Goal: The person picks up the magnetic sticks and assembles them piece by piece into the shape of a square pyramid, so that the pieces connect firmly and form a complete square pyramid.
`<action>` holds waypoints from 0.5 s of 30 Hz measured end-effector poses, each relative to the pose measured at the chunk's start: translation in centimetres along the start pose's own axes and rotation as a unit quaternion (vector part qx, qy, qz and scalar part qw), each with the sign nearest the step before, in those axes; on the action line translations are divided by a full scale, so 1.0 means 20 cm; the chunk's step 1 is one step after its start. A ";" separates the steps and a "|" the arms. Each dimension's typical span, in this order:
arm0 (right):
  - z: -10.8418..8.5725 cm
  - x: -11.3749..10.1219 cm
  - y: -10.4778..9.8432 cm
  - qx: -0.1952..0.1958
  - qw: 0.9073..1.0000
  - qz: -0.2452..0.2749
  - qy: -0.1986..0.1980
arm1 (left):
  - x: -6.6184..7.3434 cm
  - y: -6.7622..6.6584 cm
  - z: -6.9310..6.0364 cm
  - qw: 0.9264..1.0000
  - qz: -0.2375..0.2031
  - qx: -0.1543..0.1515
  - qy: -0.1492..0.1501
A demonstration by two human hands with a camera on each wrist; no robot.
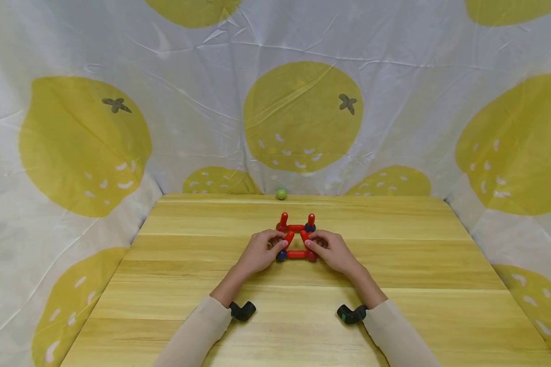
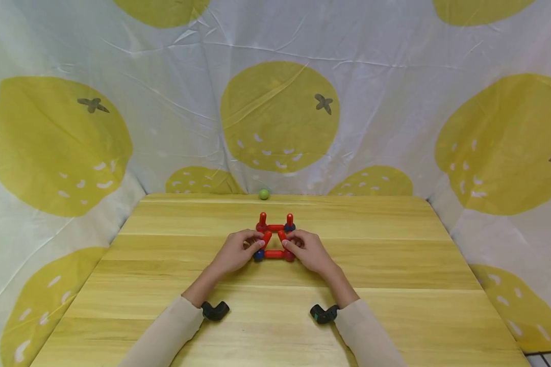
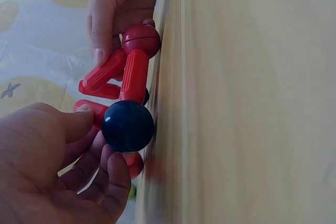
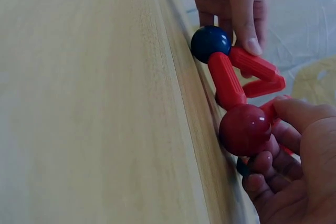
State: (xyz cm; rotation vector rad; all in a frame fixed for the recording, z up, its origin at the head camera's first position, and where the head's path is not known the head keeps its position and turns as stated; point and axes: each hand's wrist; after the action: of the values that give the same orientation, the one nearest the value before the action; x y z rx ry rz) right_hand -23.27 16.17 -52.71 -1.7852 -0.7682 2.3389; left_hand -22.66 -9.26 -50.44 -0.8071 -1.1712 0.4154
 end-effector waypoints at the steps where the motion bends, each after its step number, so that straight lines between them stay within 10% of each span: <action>1: 0.00 0.00 0.00 0.000 1.000 0.000 0.002 | 0.00 0.00 0.00 1.000 0.001 -0.002 0.003; 10: -0.01 -0.01 -0.08 0.049 0.999 0.015 -0.011 | -0.08 -0.08 0.02 1.000 -0.018 -0.005 0.018; 15: 0.01 0.01 -0.10 0.000 1.000 -0.002 -0.025 | -0.11 -0.10 0.04 0.999 0.022 -0.044 -0.004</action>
State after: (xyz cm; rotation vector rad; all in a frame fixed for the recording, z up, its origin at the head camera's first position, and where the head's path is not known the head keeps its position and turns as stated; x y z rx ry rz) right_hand -24.01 17.85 -51.88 -1.7302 -0.7774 2.3895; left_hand -24.40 -11.80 -50.21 -0.9092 -1.1862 0.4062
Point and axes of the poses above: each hand's wrist, its own z-axis towards the middle knuckle, its own y-axis out of the palm, x = y × z, and after that the axes turned 8 degrees about z, right-handed
